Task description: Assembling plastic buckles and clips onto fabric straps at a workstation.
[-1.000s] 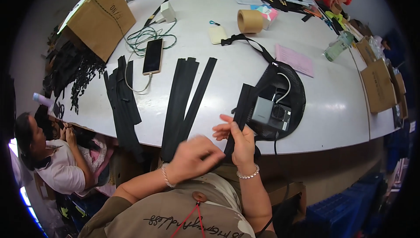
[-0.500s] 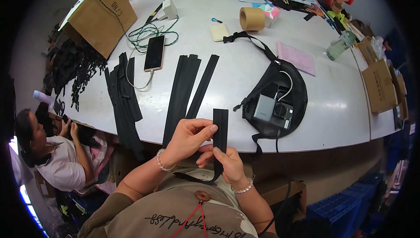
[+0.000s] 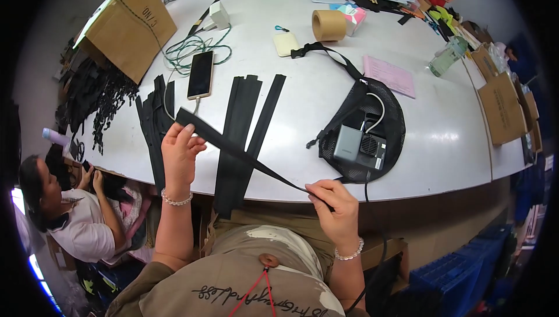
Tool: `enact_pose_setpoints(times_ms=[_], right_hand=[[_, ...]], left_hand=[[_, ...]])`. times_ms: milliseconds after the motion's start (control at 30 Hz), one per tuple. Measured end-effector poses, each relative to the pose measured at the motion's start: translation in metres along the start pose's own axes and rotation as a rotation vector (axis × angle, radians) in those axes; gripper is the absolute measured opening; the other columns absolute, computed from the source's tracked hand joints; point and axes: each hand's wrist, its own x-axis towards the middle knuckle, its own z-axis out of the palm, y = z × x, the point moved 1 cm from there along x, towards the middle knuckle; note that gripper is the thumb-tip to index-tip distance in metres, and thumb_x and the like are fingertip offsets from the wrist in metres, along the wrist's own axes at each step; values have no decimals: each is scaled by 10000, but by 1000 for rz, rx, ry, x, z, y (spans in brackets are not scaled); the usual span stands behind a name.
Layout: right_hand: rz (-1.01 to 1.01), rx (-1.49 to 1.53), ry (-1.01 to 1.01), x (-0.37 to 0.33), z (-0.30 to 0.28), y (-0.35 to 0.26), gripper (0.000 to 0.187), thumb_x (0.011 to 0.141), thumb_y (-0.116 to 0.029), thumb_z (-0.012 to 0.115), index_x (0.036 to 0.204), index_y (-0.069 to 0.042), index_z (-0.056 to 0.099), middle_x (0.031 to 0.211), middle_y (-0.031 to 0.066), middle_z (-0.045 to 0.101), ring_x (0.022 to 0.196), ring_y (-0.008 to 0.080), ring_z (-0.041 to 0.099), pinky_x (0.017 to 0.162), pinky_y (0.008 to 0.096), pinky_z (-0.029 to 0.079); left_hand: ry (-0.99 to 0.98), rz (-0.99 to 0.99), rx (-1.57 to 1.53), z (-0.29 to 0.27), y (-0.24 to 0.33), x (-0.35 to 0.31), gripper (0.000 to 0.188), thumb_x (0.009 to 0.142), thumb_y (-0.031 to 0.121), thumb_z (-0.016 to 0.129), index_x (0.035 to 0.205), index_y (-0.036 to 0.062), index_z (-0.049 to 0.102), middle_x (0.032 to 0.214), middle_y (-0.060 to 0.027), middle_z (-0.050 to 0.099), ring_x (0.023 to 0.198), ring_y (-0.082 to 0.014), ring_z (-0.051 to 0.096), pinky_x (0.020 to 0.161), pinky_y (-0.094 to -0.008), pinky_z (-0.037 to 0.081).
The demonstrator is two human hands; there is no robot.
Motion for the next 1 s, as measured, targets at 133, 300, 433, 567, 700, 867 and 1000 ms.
enact_pose_setpoints(times_ms=[133,300,433,567,700,867,1000], right_hand=[[4,98,51,-1,-16,2,205,726,129,619,909,43,652,846,100,633,717,134,618,630,223,517],[50,707,323,4,-35,5,131,763,133,558,866,57,528,836,184,606,644,199,617,563,315,552],[12,912,422,9,-40,9,127,862,-72,574,887,42,524,776,130,569,502,122,512,450,239,452],[224,887,329,19,-40,12,166,889,-136,560,894,31,557,684,58,555,449,62,443,403,188,366],[380,650,38,21,-24,-1,92,839,-62,616,876,22,626,664,-8,569,504,29,465,449,165,358],[362,556,-240,23,-3,-15,135,848,-53,605,937,45,633,763,-8,604,657,25,501,567,178,403],[319,521,-323,24,8,-21,183,850,-59,596,1000,39,632,796,4,623,698,39,537,629,185,442]], left_hand=[[-49,-142,-24,-30,-14,-7,51,836,60,565,823,28,528,690,-46,584,584,-128,608,538,-252,532],[-205,-359,130,-47,-16,-27,33,796,27,549,820,10,564,693,-67,610,575,-126,602,527,-250,522],[-761,-672,483,-48,-6,-49,50,771,9,637,760,-4,590,690,-63,628,610,-88,590,569,-228,493],[-1213,-626,905,-29,14,-67,305,774,211,740,960,-17,660,815,-30,661,724,-47,574,638,-195,467],[-964,-196,751,16,29,-65,259,816,176,680,1007,3,653,875,-62,669,764,-86,607,669,-219,484],[-871,-225,350,78,1,-59,200,861,98,611,1029,-8,635,879,-51,652,816,-81,597,665,-221,492],[-877,-360,180,85,-24,-61,133,857,92,629,940,-12,638,779,-28,628,676,-49,565,595,-197,482]])
